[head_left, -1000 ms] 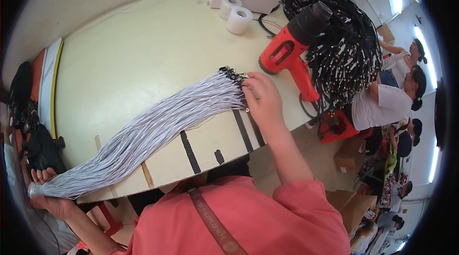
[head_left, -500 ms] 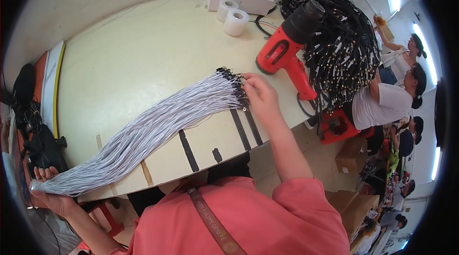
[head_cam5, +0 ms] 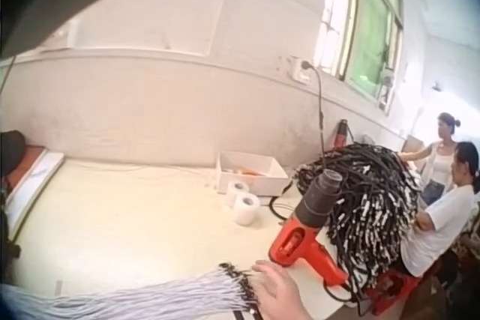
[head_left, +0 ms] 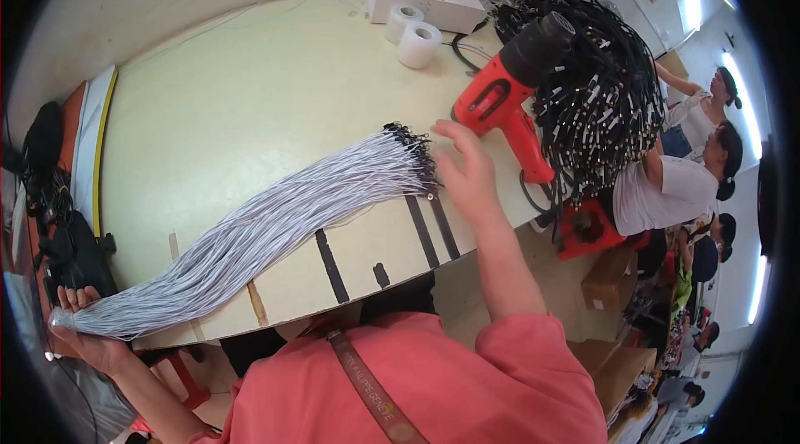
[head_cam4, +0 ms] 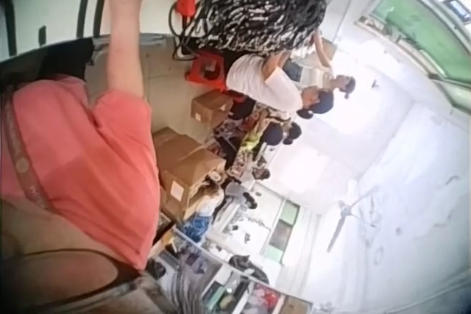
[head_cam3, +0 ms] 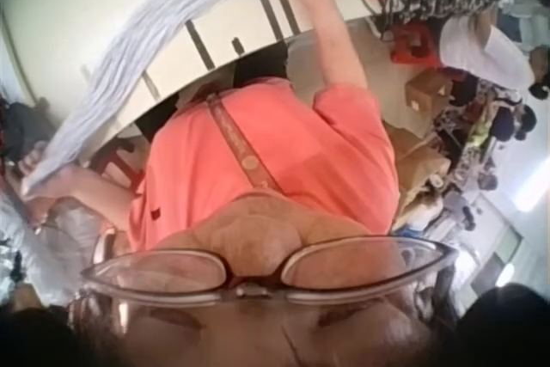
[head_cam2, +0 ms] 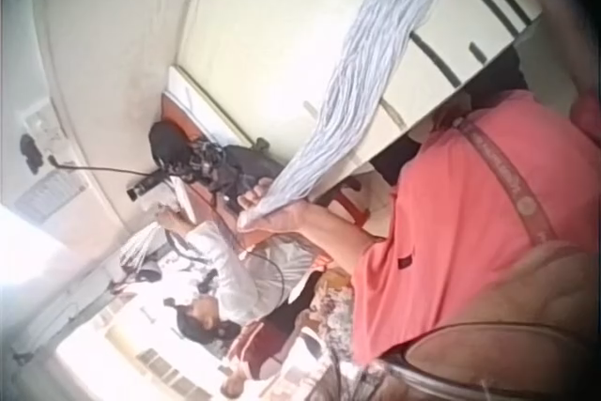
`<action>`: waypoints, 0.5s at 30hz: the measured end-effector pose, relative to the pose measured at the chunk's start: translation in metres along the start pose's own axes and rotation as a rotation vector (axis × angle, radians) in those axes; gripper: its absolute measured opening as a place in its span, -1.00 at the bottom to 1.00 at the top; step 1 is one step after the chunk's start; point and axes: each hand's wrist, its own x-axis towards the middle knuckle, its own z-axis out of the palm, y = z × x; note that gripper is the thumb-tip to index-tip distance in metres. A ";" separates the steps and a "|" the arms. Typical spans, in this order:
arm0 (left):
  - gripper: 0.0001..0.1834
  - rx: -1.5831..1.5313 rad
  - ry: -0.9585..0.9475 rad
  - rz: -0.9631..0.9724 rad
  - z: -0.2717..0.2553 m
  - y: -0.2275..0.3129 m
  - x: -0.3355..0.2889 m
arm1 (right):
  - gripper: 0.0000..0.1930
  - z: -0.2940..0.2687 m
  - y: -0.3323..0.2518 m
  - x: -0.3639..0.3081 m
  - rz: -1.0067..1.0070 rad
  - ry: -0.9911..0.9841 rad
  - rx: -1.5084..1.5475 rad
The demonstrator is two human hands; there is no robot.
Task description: The person applies heat to the ends of a bundle of white wires on a workbench using a heat gun.
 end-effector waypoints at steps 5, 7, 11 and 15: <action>-0.29 -0.044 -0.057 -0.027 -0.006 -0.001 0.002 | -0.88 0.006 0.006 0.009 0.015 -0.066 -0.145; -0.30 -0.041 -0.058 -0.024 -0.005 -0.002 0.002 | -0.89 0.004 0.004 0.009 0.034 -0.071 -0.049; -0.29 -0.026 -0.062 -0.021 -0.002 -0.001 0.002 | -0.90 0.003 0.010 0.005 0.244 -0.113 0.258; -0.26 -0.023 -0.066 -0.018 -0.003 0.000 0.002 | -0.87 -0.003 0.014 0.006 0.112 -0.157 0.055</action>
